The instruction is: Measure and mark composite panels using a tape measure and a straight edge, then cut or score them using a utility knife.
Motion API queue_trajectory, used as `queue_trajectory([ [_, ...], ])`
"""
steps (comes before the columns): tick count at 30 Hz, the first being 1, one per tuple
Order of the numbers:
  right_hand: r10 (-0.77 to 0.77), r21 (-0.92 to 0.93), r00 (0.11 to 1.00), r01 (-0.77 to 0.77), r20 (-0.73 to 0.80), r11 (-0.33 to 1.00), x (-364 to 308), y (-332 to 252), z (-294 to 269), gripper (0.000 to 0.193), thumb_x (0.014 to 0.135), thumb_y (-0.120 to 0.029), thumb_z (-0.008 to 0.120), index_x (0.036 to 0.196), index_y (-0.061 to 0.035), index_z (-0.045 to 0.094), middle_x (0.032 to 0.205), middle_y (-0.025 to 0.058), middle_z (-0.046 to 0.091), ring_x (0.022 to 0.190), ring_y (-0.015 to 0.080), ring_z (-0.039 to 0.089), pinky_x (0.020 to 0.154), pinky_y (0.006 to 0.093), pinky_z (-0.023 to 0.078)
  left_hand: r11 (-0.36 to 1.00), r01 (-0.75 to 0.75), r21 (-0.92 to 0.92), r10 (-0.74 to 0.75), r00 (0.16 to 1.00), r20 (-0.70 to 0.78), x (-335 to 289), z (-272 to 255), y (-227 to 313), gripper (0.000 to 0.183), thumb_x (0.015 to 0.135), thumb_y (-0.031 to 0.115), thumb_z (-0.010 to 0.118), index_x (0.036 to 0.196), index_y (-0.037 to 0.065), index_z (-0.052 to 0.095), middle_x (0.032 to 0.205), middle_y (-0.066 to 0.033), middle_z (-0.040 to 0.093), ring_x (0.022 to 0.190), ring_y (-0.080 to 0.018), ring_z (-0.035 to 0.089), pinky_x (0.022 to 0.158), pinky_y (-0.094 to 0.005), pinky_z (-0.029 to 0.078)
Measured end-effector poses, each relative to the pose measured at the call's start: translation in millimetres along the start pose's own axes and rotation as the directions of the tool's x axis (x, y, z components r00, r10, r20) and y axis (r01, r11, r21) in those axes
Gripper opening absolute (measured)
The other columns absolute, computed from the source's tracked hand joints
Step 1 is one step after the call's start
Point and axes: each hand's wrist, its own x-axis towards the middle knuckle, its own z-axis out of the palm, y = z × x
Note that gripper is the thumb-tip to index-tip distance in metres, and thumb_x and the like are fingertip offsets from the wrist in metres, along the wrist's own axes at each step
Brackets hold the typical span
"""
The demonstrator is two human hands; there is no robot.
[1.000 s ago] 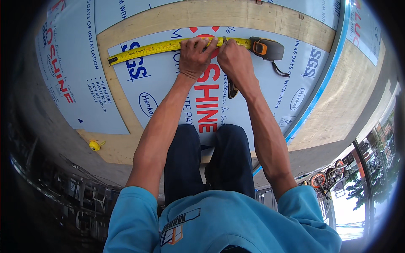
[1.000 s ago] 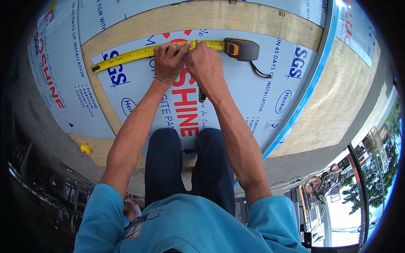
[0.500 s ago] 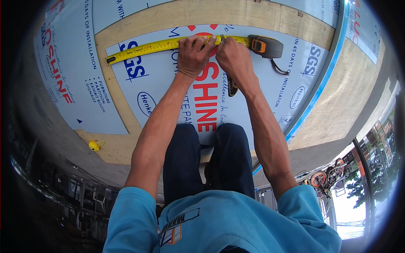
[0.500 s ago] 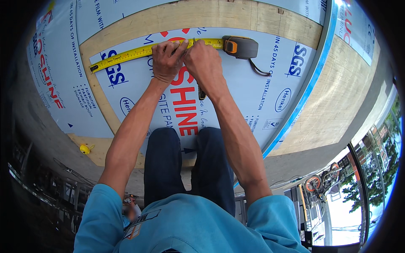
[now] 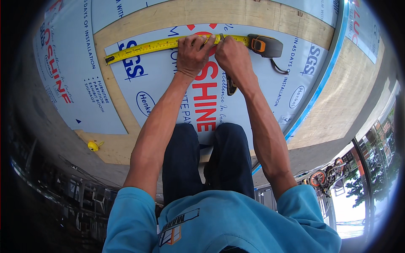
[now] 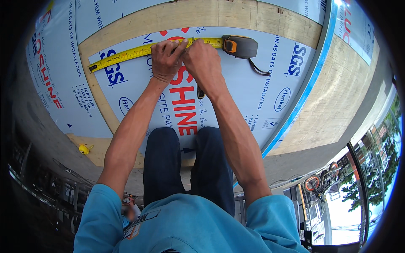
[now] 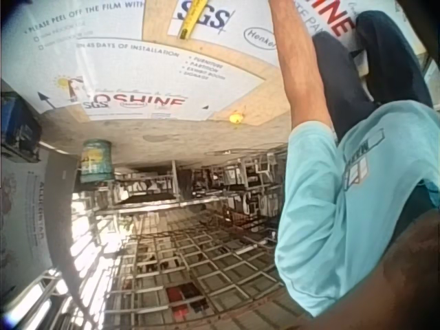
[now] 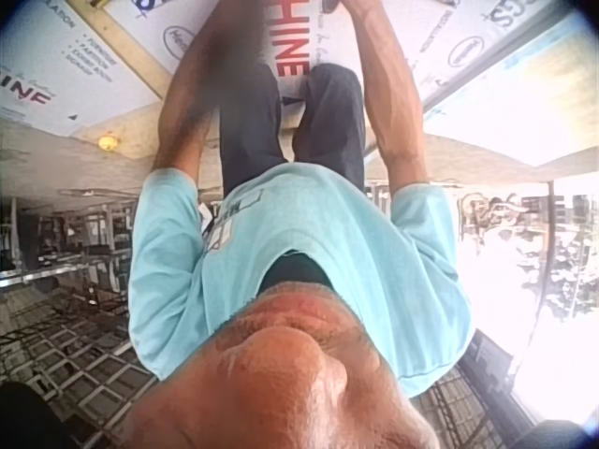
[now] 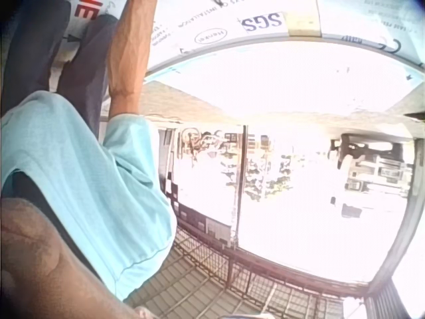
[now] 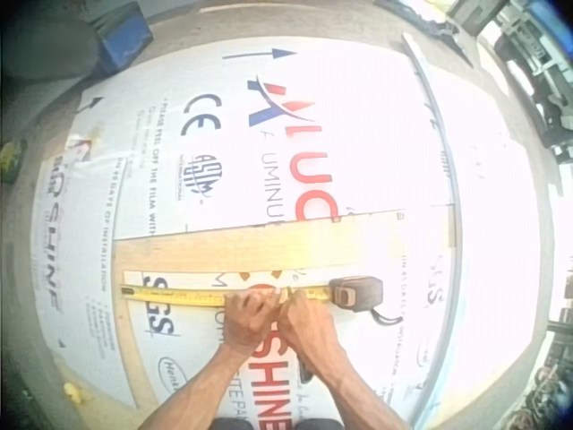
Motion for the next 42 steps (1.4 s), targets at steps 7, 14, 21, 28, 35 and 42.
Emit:
queue_trajectory([
  [7, -0.004, -0.001, 1.000, 0.004, -0.004, 1.000, 0, 0, 0, 0.029, 0.080, -0.020, 0.058, 0.081, 0.0092, 0.057, 0.074, 0.0272, 0.062, 0.073, 0.0418, 0.063, 0.065, 0.0468, 0.051, 1.000, 0.004, 0.000, -0.004, 1.000, 0.017, -1, 0, 1, 0.034, 0.075, 0.008, 0.068, 0.107, 0.018, 0.065, 0.089, 0.0025, 0.054, 0.090, -0.0164, 0.049, 0.077, -0.0346, 0.037],
  [14, -0.009, -0.013, 1.000, 0.009, 0.014, 1.000, 1, 2, 3, 0.029, 0.081, -0.019, 0.055, 0.080, 0.0091, 0.058, 0.075, 0.0273, 0.063, 0.074, 0.0415, 0.063, 0.066, 0.0466, 0.051, 1.000, 0.004, 0.004, -0.005, 1.000, 0.017, -2, 1, 0, 0.034, 0.076, 0.008, 0.068, 0.108, 0.019, 0.065, 0.089, 0.0026, 0.054, 0.090, -0.0165, 0.049, 0.078, -0.0346, 0.037],
  [21, 0.038, -0.046, 0.997, -0.035, 0.071, 0.998, 4, -13, -12, 0.030, 0.085, -0.019, 0.051, 0.081, 0.0090, 0.059, 0.078, 0.0262, 0.063, 0.076, 0.0406, 0.063, 0.069, 0.0453, 0.051, 1.000, 0.014, -0.021, -0.014, 1.000, 0.012, 1, -1, 1, 0.038, 0.073, 0.006, 0.069, 0.108, 0.019, 0.064, 0.090, 0.0028, 0.053, 0.091, -0.0168, 0.049, 0.078, -0.0349, 0.037],
  [28, 0.001, -0.157, 0.996, 0.012, 0.085, 0.987, 9, -21, -8, 0.033, 0.091, -0.021, 0.045, 0.080, 0.0056, 0.062, 0.082, 0.0235, 0.064, 0.077, 0.0391, 0.063, 0.071, 0.0451, 0.050, 0.998, 0.038, -0.045, -0.036, 0.998, 0.044, 4, -7, 1, 0.037, 0.073, 0.007, 0.069, 0.109, 0.017, 0.063, 0.091, 0.0020, 0.053, 0.091, -0.0165, 0.049, 0.078, -0.0351, 0.038],
  [35, -0.069, -0.301, 0.968, 0.142, 0.240, 0.943, 19, -18, -8, 0.028, 0.087, -0.016, 0.050, 0.073, 0.0048, 0.063, 0.079, 0.0227, 0.063, 0.075, 0.0385, 0.063, 0.066, 0.0458, 0.051, 0.998, 0.035, -0.050, -0.031, 0.997, 0.077, 1, -10, -1, 0.041, 0.073, 0.011, 0.068, 0.114, 0.015, 0.062, 0.094, 0.0011, 0.056, 0.093, -0.0170, 0.051, 0.081, -0.0357, 0.039],
  [42, -0.135, -0.366, 0.919, 0.278, 0.370, 0.888, 28, -24, -24, 0.018, 0.080, -0.010, 0.057, 0.071, 0.0049, 0.063, 0.066, 0.0209, 0.060, 0.063, 0.0360, 0.063, 0.055, 0.0424, 0.051, 0.992, 0.062, -0.108, -0.056, 0.997, 0.057, 3, -10, 0, 0.040, 0.075, 0.007, 0.066, 0.114, 0.014, 0.062, 0.091, 0.0016, 0.057, 0.091, -0.0162, 0.051, 0.079, -0.0346, 0.039],
])
